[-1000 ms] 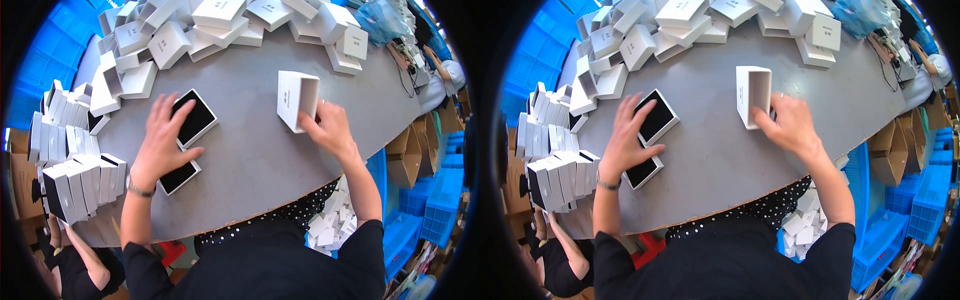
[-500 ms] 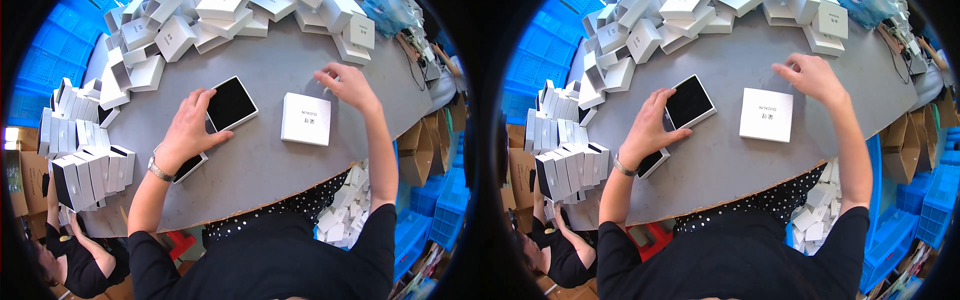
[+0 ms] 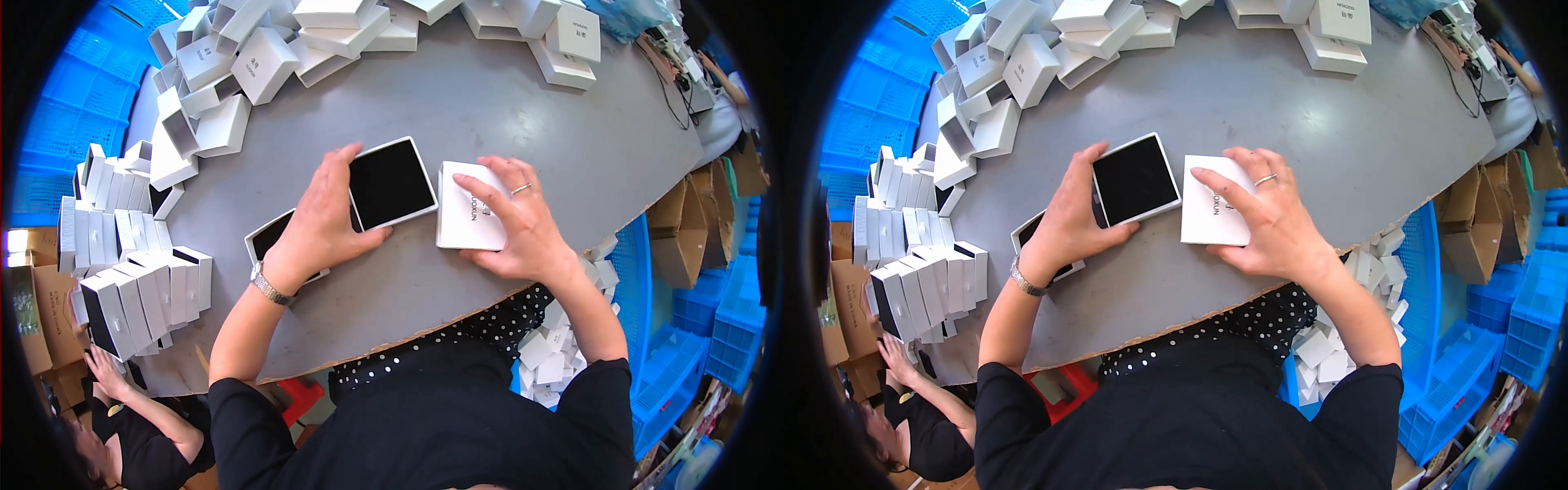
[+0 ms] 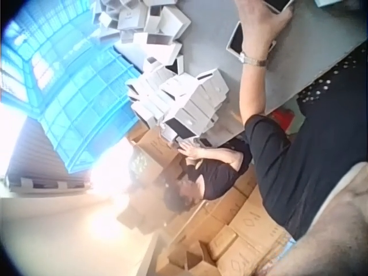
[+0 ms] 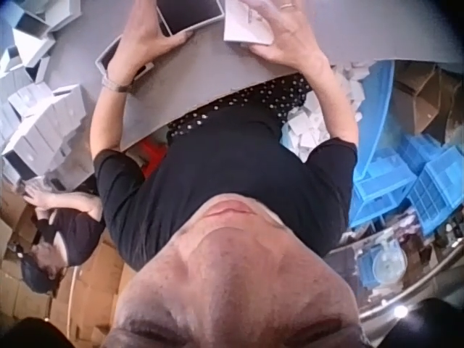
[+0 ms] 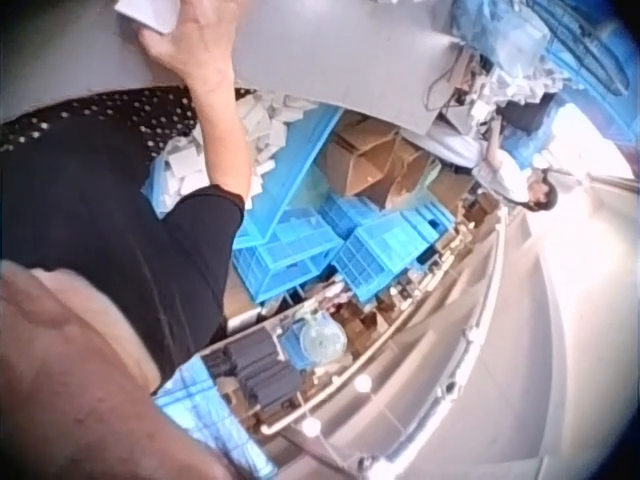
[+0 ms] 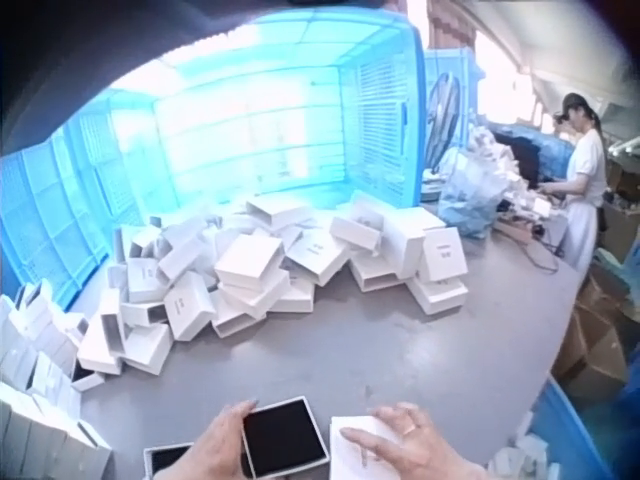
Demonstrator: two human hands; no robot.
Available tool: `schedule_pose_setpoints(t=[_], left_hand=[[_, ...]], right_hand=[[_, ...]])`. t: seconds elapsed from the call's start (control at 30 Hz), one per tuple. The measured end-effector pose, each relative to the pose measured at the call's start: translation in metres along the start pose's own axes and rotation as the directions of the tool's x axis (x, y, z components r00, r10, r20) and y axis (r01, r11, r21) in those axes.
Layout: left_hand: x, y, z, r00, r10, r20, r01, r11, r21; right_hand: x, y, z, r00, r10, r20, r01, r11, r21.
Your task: Assembling and organizing small white boxes with black inserts at a packaging workstation.
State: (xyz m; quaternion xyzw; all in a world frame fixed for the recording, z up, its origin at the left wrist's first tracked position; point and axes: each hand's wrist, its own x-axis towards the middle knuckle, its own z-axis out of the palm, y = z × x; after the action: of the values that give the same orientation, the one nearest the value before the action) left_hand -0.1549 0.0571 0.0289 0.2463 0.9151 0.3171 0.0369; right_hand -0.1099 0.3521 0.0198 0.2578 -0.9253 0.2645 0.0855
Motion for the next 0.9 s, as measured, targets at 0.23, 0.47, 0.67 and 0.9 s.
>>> schedule_pose_setpoints(t=[0.23, 0.47, 0.67, 0.9], left_hand=[[-0.014, 0.021, -0.010, 0.990, 0.092, 0.103, -0.098, 0.994, 0.056], [-0.029, 0.030, -0.002, 0.987, 0.117, 0.110, -0.107, 0.990, -0.089], [-0.032, 0.038, 0.012, 0.984, 0.053, 0.172, -0.042, 0.997, -0.070], [-0.028, 0.041, 0.021, 0.973, 0.029, 0.229, -0.018, 0.999, -0.051]], right_hand=[[-0.003, 0.001, 0.005, 0.999, -0.021, -0.049, 0.023, 0.999, 0.046], [-0.007, 0.007, -0.001, 0.985, -0.152, -0.084, 0.162, 0.978, 0.131], [-0.021, 0.012, -0.005, 0.992, -0.126, -0.019, 0.127, 0.969, 0.210], [-0.023, -0.003, -0.003, 0.999, -0.049, 0.022, 0.048, 0.997, 0.068]])
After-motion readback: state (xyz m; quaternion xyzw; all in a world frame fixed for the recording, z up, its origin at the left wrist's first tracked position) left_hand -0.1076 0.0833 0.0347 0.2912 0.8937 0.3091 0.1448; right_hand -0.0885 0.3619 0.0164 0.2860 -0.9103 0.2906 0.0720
